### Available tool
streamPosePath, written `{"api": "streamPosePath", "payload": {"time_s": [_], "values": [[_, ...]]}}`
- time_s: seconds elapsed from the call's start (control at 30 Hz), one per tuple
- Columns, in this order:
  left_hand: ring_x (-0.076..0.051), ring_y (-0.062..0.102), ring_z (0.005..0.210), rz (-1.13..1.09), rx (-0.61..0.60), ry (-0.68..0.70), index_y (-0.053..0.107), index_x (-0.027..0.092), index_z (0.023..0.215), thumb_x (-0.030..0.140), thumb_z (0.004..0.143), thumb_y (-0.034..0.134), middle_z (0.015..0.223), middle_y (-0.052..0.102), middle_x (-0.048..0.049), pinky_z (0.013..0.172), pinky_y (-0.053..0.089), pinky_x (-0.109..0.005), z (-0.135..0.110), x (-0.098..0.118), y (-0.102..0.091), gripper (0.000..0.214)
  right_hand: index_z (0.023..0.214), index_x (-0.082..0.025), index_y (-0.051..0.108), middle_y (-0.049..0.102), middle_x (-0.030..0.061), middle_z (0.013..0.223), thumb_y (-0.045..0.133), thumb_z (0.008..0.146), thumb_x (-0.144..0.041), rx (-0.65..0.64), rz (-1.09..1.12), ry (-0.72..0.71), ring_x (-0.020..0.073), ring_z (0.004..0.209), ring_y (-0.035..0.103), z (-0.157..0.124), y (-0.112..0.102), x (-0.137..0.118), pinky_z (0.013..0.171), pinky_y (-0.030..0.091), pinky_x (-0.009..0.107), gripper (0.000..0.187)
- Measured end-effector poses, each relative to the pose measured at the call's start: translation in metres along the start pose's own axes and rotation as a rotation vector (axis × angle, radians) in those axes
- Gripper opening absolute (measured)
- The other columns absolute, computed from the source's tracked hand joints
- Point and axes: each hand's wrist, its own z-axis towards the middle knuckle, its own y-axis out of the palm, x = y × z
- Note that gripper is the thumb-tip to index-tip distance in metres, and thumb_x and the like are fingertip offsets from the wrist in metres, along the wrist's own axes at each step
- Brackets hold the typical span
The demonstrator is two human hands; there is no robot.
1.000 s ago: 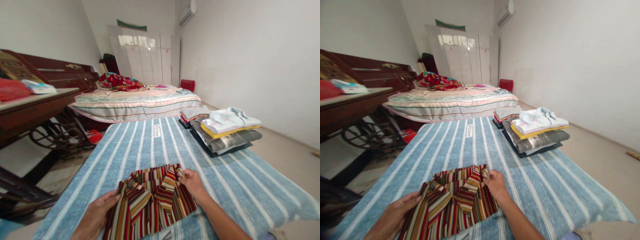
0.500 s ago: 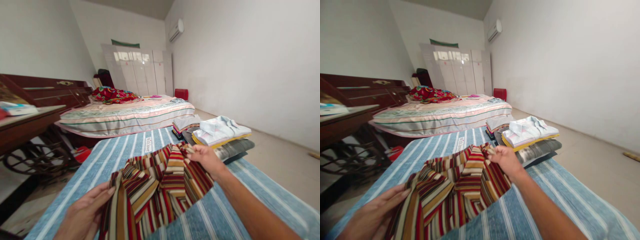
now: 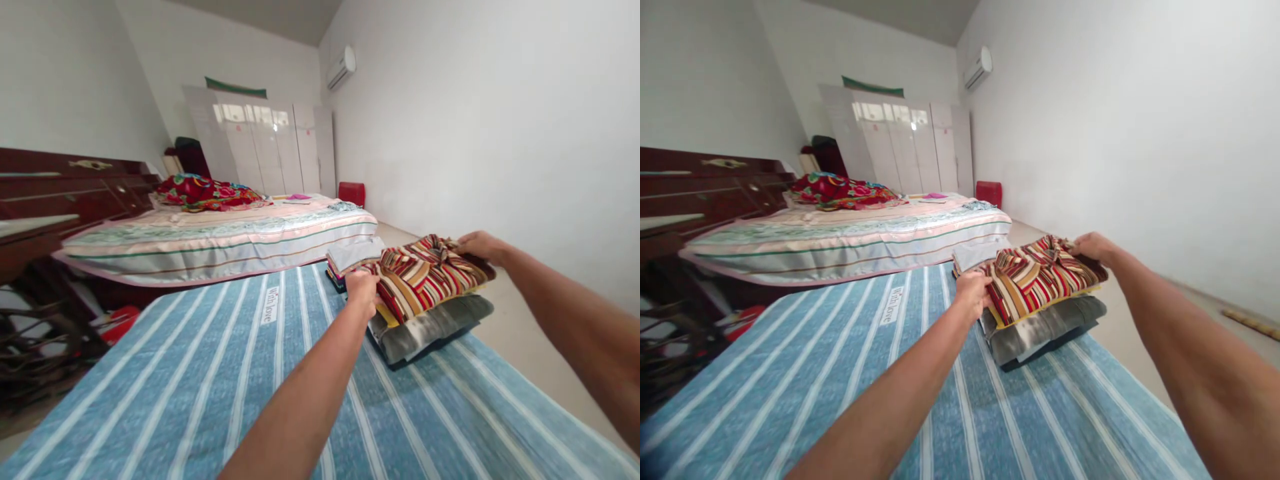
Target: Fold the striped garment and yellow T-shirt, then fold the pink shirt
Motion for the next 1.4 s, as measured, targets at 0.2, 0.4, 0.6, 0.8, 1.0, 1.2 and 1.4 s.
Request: {"api": "streamPosePath", "payload": {"time_s": [0.2,0.4,0.6,0.8,1.0,1.2,1.4], "values": [[-0.014,0.064,0.057,0.078,-0.056,-0.067,0.05,0.014,0.075,0.013,0.078,0.059,0.063,0.062,-0.0025,0.062,0.056,-0.034,0.016,-0.027,-0.02,0.009,0.055,-0.015,0.062,0.058,0.0003,0.046,0.06,0.07,-0.011,-0.132,0.068,0.183,0.0124,0.043,0.054,0.006,0.026,0.048,0.047,0.043,0.024,0.015],[-0.014,0.063,0.057,0.163,-0.066,-0.027,0.051,0.015,0.08,0.02,0.079,0.057,0.071,0.063,-0.0044,0.056,0.053,-0.028,0.006,-0.022,-0.035,0.008,0.062,-0.015,0.063,0.06,0.0019,0.052,0.065,0.07,-0.024,-0.101,0.062,0.214,0.0141,0.047,0.054,0.003,0.016,0.041,0.05,0.043,0.027,0.011],[-0.016,0.066,0.061,0.267,-0.054,-0.03,0.053,0.015,0.081,0.018,0.078,0.055,0.076,0.066,-0.0081,0.049,0.049,-0.024,-0.023,-0.031,-0.068,0.005,0.086,-0.015,0.067,0.068,0.0108,0.077,0.061,0.075,-0.036,0.337,-0.297,-0.05,0.0232,0.073,0.061,-0.031,-0.008,0.016,0.068,0.045,0.035,0.024],[-0.013,0.062,0.049,0.52,-0.065,-0.058,0.054,0.015,0.075,0.018,0.073,0.052,0.065,0.064,-0.0026,0.041,0.042,-0.019,-0.062,-0.065,-0.147,0.004,0.085,-0.019,0.064,0.068,0.0073,0.085,0.051,0.083,-0.029,0.438,-0.17,-0.642,0.0193,0.076,0.063,-0.182,0.019,0.009,0.069,0.048,0.029,0.016],[-0.009,0.048,0.033,0.709,0.0,-0.03,0.051,0.017,0.068,0.027,0.071,0.045,0.053,0.059,0.0018,0.035,0.031,-0.019,-0.097,-0.1,-0.223,0.012,0.083,-0.021,0.06,0.064,0.0008,0.075,0.041,0.088,-0.017,-0.303,0.066,-0.595,0.0135,0.068,0.062,-0.324,0.118,0.011,0.065,0.047,0.023,0.02],[-0.013,0.056,0.047,0.791,0.075,0.163,0.054,0.019,0.076,0.034,0.075,0.043,0.058,0.059,0.0032,0.048,0.042,-0.023,-0.128,-0.098,-0.252,0.019,0.078,-0.02,0.059,0.062,0.0004,0.076,0.046,0.082,-0.011,-0.549,-0.038,-0.548,0.0146,0.071,0.059,-0.358,0.174,-0.01,0.065,0.041,0.025,0.017],[-0.018,0.065,0.079,0.927,0.178,0.332,0.057,0.021,0.084,0.03,0.076,0.046,0.079,0.067,-0.0009,0.075,0.048,-0.028,-0.14,-0.102,-0.28,0.017,0.078,-0.019,0.057,0.06,0.0014,0.078,0.047,0.079,-0.005,-0.486,-0.107,-0.588,0.0172,0.08,0.056,-0.369,0.195,0.002,0.073,0.04,0.028,0.018]]}}
